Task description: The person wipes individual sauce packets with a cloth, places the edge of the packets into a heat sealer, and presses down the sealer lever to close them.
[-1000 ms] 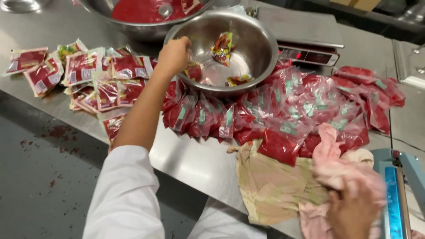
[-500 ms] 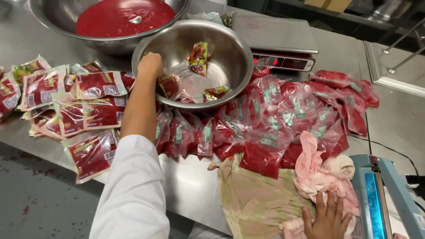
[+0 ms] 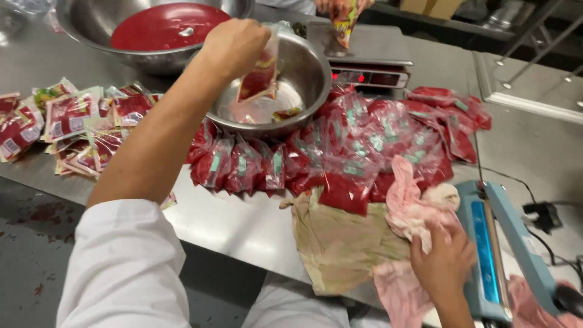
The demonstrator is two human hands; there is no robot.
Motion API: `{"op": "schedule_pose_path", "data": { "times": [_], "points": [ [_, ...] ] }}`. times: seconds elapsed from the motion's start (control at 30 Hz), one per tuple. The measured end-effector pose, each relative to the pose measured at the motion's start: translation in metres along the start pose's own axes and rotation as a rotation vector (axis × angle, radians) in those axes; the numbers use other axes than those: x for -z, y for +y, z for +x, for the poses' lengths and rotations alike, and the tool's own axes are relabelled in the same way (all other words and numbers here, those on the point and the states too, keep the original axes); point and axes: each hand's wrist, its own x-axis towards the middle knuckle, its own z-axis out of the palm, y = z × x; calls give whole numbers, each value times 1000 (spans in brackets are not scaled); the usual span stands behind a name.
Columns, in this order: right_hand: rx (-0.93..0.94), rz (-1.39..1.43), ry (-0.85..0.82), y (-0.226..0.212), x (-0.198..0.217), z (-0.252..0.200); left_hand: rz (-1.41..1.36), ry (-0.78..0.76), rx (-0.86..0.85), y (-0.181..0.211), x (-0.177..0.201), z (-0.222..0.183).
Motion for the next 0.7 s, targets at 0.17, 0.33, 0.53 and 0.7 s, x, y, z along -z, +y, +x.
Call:
{"op": "schedule_pose_path", "data": {
  "times": [0.17, 0.33, 0.53, 0.7],
  "points": [
    [217, 1004, -127, -60, 57, 59, -217, 83, -257, 99, 61, -47],
    [65, 1190, -168, -59, -40, 75, -309, 336, -506, 197, -47, -93],
    [-137, 1064, -264, -39, -94, 9, -428, 420, -496, 268, -104, -183],
    [-197, 1191, -105, -40, -82, -24, -569, 375, -454, 300, -144, -198]
  ]
}}
